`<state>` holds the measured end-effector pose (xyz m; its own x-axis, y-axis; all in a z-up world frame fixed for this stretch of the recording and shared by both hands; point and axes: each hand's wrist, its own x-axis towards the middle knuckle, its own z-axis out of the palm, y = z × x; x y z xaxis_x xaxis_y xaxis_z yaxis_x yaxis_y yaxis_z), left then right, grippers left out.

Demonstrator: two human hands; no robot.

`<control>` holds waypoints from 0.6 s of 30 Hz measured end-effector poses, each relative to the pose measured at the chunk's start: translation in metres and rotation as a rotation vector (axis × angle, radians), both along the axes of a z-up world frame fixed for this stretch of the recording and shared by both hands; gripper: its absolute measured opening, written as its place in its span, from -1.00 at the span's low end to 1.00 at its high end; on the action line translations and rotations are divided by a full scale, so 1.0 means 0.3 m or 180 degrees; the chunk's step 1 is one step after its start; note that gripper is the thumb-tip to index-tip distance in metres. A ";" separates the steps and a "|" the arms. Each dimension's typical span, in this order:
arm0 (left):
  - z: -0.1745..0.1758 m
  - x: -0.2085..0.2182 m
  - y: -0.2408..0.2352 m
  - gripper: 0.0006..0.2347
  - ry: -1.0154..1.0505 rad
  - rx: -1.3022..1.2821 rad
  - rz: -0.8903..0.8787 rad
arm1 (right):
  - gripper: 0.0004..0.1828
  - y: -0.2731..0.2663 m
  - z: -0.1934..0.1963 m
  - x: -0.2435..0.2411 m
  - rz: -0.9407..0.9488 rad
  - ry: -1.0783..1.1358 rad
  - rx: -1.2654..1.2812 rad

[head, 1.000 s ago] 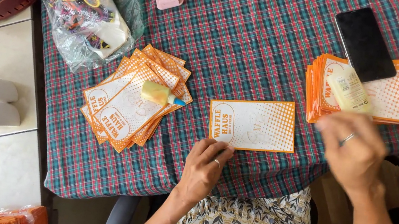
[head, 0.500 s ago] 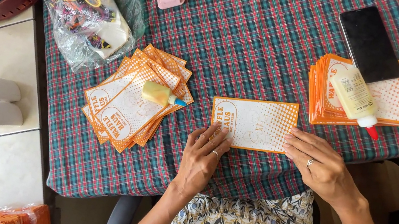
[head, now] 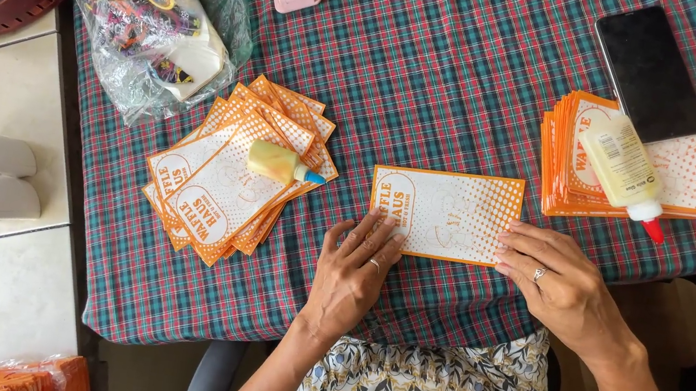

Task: Applying glue to the edges of paper bags and folding them to seal and assemble them.

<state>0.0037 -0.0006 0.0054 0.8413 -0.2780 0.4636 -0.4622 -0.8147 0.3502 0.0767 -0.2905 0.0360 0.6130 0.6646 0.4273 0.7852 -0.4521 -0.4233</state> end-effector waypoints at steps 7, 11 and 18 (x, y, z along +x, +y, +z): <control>-0.009 -0.008 -0.009 -0.76 0.0057 -0.0001 0.0112 | -0.76 0.007 0.017 0.005 -0.0068 0.0046 -0.0155; -0.013 -0.008 -0.015 -0.76 0.0030 -0.0070 0.0199 | -0.29 0.000 0.016 0.021 -0.0377 -0.0046 -0.1182; -0.022 -0.014 -0.052 -0.71 -0.0063 -0.0174 0.0485 | 0.05 -0.012 -0.012 0.062 -0.0585 -0.0412 -0.2075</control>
<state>-0.0005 -0.0163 -0.0014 0.8623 -0.1217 0.4916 -0.3420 -0.8559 0.3880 0.0953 -0.2940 0.0322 0.7113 0.7009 0.0529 0.6973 -0.7131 0.0722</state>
